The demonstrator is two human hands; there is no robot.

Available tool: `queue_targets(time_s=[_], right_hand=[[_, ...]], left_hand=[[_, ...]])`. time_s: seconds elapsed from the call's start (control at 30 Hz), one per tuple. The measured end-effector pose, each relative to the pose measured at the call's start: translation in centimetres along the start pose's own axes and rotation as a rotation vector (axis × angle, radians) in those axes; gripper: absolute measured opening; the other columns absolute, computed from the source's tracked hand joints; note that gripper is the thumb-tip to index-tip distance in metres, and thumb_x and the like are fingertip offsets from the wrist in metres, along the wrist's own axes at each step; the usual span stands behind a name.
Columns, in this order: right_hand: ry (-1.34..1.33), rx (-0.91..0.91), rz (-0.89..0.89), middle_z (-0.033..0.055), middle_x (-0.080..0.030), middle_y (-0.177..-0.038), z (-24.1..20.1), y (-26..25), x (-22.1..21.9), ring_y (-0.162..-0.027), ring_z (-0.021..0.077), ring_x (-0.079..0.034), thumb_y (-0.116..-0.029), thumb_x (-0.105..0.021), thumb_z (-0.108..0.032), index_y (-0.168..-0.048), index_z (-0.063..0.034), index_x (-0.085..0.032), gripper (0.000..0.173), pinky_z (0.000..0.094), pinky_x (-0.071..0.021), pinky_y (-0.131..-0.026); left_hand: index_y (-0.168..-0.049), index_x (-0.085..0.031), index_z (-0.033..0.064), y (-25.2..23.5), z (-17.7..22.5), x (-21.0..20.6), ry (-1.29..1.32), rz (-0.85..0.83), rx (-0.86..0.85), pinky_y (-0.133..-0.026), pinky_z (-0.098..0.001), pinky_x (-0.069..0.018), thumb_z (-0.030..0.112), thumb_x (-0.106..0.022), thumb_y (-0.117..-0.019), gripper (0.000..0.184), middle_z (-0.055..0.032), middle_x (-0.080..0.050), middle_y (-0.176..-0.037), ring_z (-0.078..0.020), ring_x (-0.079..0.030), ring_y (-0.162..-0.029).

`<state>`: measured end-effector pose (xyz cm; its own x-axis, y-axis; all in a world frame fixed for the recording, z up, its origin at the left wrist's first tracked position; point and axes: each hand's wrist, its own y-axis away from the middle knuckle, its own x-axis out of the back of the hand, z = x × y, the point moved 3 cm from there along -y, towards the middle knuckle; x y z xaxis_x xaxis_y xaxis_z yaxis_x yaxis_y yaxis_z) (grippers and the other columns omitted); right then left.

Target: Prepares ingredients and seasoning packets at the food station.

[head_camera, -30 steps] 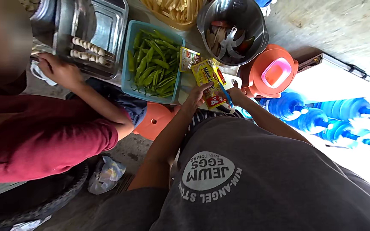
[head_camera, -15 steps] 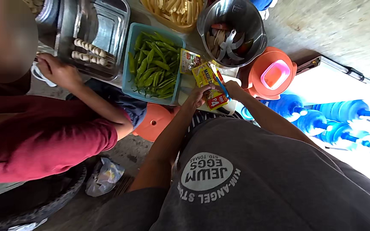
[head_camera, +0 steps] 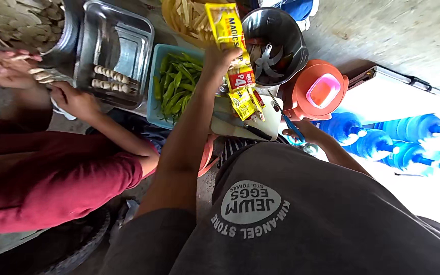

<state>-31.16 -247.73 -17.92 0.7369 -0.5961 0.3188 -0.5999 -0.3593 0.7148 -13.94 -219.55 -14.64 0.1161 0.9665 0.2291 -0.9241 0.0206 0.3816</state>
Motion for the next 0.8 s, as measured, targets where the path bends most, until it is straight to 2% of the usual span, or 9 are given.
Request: queue_targets(time_s=[0.1,0.2,0.3,0.4,0.47,0.57,0.7,0.8], right_hand=[[-0.026,-0.039,0.056,0.0114,-0.064,-0.08,1.6,1.5,0.0,-0.068,0.0184,-0.062,-0.1029,-0.062,-0.038,-0.112,0.0057,-0.063,0.045,0.0387,-0.0546,-0.07],[-0.069,-0.092,0.115,0.015,-0.065,-0.084,2.7,2.4,0.1,-0.072,0.022,-0.063,-0.1032,-0.062,-0.035,-0.114,0.0073,-0.063,0.043,0.0423,-0.0541,-0.074],[-0.121,-0.103,0.16,0.0152,-0.065,-0.085,3.6,3.3,-0.1,-0.072,0.0217,-0.063,-0.1036,-0.062,-0.034,-0.113,0.0078,-0.062,0.043,0.0418,-0.0542,-0.075],[-0.15,-0.083,0.195,0.0145,-0.065,-0.083,4.7,4.0,-0.6,-0.071,0.0209,-0.063,-0.1039,-0.062,-0.033,-0.113,0.0074,-0.062,0.041,0.0411,-0.0543,-0.073],[-0.16,-0.086,0.191,0.014,-0.064,-0.083,5.3,4.2,-0.8,-0.071,0.0205,-0.063,-0.1042,-0.061,-0.033,-0.112,0.0072,-0.062,0.041,0.041,-0.0538,-0.073],[-0.173,-0.102,0.186,0.013,-0.064,-0.083,5.7,4.5,-0.9,-0.071,0.0194,-0.062,-0.1042,-0.061,-0.033,-0.112,0.0064,-0.061,0.04,0.0392,-0.0539,-0.073],[-0.155,-0.098,0.187,0.0122,-0.064,-0.082,5.6,4.4,-0.4,-0.07,0.0185,-0.062,-0.104,-0.061,-0.033,-0.11,0.0062,-0.061,0.039,0.0387,-0.0538,-0.072],[-0.16,-0.098,0.199,0.0131,-0.063,-0.082,5.2,4.6,0.3,-0.072,0.02,-0.062,-0.1036,-0.062,-0.034,-0.111,0.0066,-0.062,0.041,0.0409,-0.0535,-0.074]], left_hand=[[-0.125,-0.061,-0.0087,-4.6,2.5,-2.1,-0.578,-0.075,-0.044,-0.105,-0.0525,-0.0457,0.026,-0.072,-0.0938,0.047,-0.0255,-0.064,-0.124,-0.0347,-0.061,-0.119],[-0.127,-0.058,-0.0134,-6.6,3.8,-4.6,-0.856,-0.128,0.01,-0.109,-0.0622,-0.0418,0.025,-0.073,-0.0934,0.053,-0.0327,-0.059,-0.131,-0.0455,-0.056,-0.129],[-0.124,-0.058,-0.0159,-6.7,4.5,-6.4,-0.951,-0.143,0.04,-0.107,-0.0635,-0.0422,0.02,-0.064,-0.0983,0.045,-0.0352,-0.057,-0.133,-0.0479,-0.054,-0.13],[-0.123,-0.06,-0.0133,-6.8,4.9,-7.4,-0.977,-0.153,0.071,-0.104,-0.0649,-0.0437,0.017,-0.058,-0.0976,0.04,-0.0333,-0.058,-0.133,-0.0462,-0.055,-0.129],[-0.121,-0.061,-0.0128,-6.9,5.1,-7.7,-0.99,-0.162,0.062,-0.104,-0.0649,-0.0437,0.017,-0.059,-0.0968,0.039,-0.0332,-0.059,-0.131,-0.046,-0.056,-0.128],[-0.124,-0.059,-0.0144,-7.1,5.3,-7.8,-0.989,-0.165,-0.014,-0.106,-0.0649,-0.0425,0.009,-0.06,-0.0961,0.037,-0.0341,-0.058,-0.132,-0.0475,-0.055,-0.129],[-0.123,-0.059,-0.0145,-7.3,5.1,-7.7,-1.018,-0.132,-0.084,-0.106,-0.0651,-0.0426,0.015,-0.063,-0.0985,0.038,-0.035,-0.059,-0.13,-0.0493,-0.056,-0.128],[-0.12,-0.058,-0.0197,-6.8,5.0,-7.8,-1.062,-0.195,-0.056,-0.105,-0.0686,-0.0412,0.002,-0.06,-0.0955,0.033,-0.0395,-0.056,-0.13,-0.0532,-0.054,-0.127]])
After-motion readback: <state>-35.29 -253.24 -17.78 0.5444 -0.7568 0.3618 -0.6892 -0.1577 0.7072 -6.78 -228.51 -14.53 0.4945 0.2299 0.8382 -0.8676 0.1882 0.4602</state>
